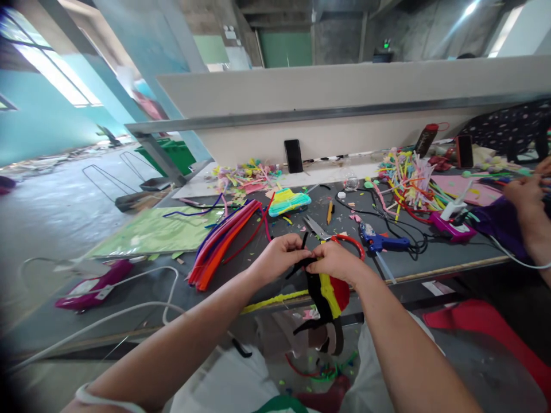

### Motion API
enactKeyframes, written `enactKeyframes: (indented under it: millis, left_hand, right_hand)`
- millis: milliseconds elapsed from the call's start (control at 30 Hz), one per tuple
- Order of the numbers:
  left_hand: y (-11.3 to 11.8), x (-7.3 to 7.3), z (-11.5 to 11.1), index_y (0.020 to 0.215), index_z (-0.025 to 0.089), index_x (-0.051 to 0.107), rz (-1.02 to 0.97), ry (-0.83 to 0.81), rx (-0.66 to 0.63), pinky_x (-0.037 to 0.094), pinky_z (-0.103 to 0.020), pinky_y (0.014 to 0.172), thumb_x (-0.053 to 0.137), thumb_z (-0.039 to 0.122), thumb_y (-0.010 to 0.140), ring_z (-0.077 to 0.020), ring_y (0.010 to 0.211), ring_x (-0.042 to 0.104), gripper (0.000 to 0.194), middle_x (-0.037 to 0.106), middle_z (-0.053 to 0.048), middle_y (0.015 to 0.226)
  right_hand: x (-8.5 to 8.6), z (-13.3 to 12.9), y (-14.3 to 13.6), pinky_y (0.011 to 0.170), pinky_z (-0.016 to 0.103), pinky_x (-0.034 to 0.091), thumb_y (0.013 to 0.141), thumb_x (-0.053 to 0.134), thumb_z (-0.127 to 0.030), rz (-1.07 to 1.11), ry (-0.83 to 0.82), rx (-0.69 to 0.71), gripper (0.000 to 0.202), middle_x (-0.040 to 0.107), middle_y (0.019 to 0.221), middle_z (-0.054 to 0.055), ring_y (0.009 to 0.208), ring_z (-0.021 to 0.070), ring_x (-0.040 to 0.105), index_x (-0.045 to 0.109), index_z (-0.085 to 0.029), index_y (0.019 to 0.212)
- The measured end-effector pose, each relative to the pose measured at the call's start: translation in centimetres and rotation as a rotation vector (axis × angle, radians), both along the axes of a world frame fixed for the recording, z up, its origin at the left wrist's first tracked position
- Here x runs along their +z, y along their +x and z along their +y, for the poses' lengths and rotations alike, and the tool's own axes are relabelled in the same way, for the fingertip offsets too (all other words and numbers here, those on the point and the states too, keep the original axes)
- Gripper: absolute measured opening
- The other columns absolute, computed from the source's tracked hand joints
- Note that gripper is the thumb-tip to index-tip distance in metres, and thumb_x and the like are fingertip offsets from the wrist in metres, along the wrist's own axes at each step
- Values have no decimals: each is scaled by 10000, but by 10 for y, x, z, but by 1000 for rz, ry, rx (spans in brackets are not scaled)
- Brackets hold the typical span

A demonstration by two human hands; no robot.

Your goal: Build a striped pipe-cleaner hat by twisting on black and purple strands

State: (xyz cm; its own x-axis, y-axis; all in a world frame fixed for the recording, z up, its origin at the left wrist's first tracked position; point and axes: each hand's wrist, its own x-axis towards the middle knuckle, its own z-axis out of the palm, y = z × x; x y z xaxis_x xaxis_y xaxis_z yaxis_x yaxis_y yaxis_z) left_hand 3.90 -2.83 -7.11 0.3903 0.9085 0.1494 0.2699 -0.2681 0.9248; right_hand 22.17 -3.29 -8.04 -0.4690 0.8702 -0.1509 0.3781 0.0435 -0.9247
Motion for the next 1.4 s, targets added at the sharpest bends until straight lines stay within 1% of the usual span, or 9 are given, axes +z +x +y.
enactKeyframes:
  millis: [200,467,667,800,967,1033,1233,1300,1400]
  left_hand:
    - [-3,10,-5,648,151,573,28,44,-13,317,-222,539,627,339,750,-96,568,431,220,497,30,590]
    - [1,22,-12,708,168,659,105,270,-124,391,-242,662,610,271,772,-138,707,536,131,605,-17,722]
    - [5,21,-7,703,142,623,15,45,-134,384,-220,589,597,281,766,-119,642,518,155,588,-6,672]
    - [2,16,-4,687,141,565,18,4,-99,347,-205,549,591,304,765,-95,593,463,183,517,26,618]
    - [-1,10,-3,686,146,539,2,-55,-50,318,-198,515,595,342,759,-80,549,434,217,486,44,585]
    - [-3,5,-3,676,148,532,23,-75,-14,307,-195,495,597,367,757,-75,523,422,242,477,48,568]
    - [-3,-11,-2,753,163,532,100,-202,47,319,-202,443,565,414,779,-92,451,465,255,498,49,526]
    - [-4,-9,-6,883,166,535,98,-91,145,382,-211,491,598,356,769,-108,520,524,230,553,34,606]
    - [-9,-1,-19,1031,173,516,121,279,247,475,-263,702,586,244,794,-138,756,593,256,613,-26,833]
  right_hand:
    - [0,3,0,504,224,268,623,673,-323,-3,-24,37,176,481,518,-69,504,79,379,667,-153,667]
    - [-1,3,2,554,244,358,585,717,-276,48,-71,121,127,567,549,-43,542,114,459,690,-171,651]
    - [3,1,1,545,235,304,625,668,-284,-16,-5,187,133,460,546,-66,537,91,380,619,-161,622]
    - [8,0,0,508,230,233,661,632,-345,-90,63,222,222,349,534,-72,532,81,297,550,-161,567]
    - [10,-3,-3,490,229,202,693,622,-378,-138,90,206,265,306,529,-73,524,77,270,528,-163,570]
    - [12,-4,-4,496,227,215,699,624,-380,-125,77,206,263,326,526,-72,520,76,284,548,-158,580]
    - [15,-7,-7,591,231,328,678,642,-342,21,-66,198,198,556,643,-27,623,115,456,658,-146,691]
    - [13,-5,-5,554,227,290,669,652,-345,2,-70,164,199,500,577,-48,571,98,408,638,-148,650]
    - [11,-3,-1,520,223,235,664,665,-350,-9,-68,131,221,398,526,-70,531,79,336,594,-150,601]
